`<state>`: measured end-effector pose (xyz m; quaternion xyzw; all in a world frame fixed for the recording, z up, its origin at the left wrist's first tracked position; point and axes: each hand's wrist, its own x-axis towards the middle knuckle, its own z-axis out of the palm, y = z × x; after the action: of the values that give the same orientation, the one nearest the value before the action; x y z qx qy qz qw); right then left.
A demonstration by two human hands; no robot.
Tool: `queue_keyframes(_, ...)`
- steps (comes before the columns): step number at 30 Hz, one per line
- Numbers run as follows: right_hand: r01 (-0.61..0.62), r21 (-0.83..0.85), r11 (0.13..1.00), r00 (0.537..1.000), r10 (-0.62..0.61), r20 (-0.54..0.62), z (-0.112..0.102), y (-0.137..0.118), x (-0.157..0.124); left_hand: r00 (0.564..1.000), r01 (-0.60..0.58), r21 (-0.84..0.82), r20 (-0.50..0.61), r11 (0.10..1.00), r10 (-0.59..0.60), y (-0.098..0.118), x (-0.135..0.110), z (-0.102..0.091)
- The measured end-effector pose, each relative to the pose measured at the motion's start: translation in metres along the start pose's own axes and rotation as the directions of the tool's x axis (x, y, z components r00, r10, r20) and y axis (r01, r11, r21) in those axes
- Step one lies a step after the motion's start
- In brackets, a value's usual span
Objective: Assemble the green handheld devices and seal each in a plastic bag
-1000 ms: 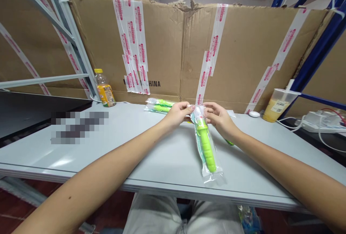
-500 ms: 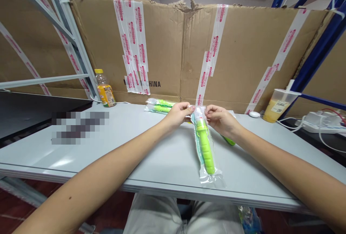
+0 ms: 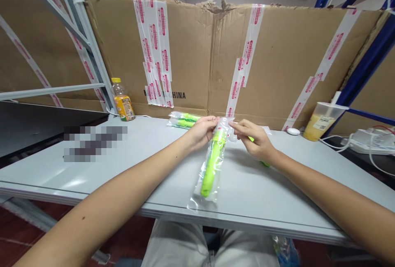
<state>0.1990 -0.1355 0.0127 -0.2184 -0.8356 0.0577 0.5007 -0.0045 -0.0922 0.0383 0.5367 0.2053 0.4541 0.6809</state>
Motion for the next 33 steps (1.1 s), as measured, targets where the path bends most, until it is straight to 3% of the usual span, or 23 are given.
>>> queue_keyframes(3, 0.126, -0.214, 0.969, 0.991, -0.116, 0.062, -0.002, 0.003, -0.001, 1.0, 0.008, 0.053, -0.007, 0.999, -0.008, -0.001, 0.0, -0.001)
queue_keyframes(7, 0.086, -0.233, 0.969, 0.996, -0.081, 0.03, -0.001, 0.001, -0.002, 1.0, -0.004, 0.097, -0.03, 0.995, 0.007, -0.006, 0.002, -0.004)
queue_keyframes(11, -0.149, -0.045, 0.988, 0.988, 0.147, -0.042, 0.003, -0.005, 0.0, 0.998, -0.023, 0.157, -0.047, 0.987, 0.031, -0.007, 0.001, -0.004)
queue_keyframes(15, -0.351, 0.287, 0.891, 0.922, 0.383, -0.062, 0.008, -0.009, 0.002, 0.997, -0.032, 0.201, -0.06, 0.979, 0.045, -0.005, -0.002, 0.0)
queue_keyframes(17, -0.365, 0.356, 0.86, 0.907, 0.414, -0.072, 0.009, -0.01, 0.003, 0.998, -0.032, 0.199, -0.054, 0.979, 0.044, -0.006, -0.002, 0.001)
queue_keyframes(22, -0.334, 0.267, 0.904, 0.923, 0.372, -0.103, 0.006, -0.007, 0.002, 0.999, -0.026, 0.22, -0.016, 0.975, 0.03, -0.01, 0.0, -0.002)
queue_keyframes(24, -0.367, 0.308, 0.878, 0.909, 0.408, -0.08, 0.005, -0.005, 0.002, 0.999, -0.027, 0.246, -0.021, 0.969, 0.033, -0.012, 0.002, -0.003)
queue_keyframes(28, -0.454, 0.508, 0.732, 0.829, 0.556, -0.061, 0.005, -0.002, 0.004, 0.994, -0.073, 0.33, -0.058, 0.941, 0.098, -0.014, 0.002, -0.001)
queue_keyframes(33, -0.522, 0.602, 0.604, 0.742, 0.67, -0.029, 0.008, -0.006, 0.01, 0.985, -0.124, 0.386, -0.061, 0.914, 0.16, -0.012, 0.0, 0.004)
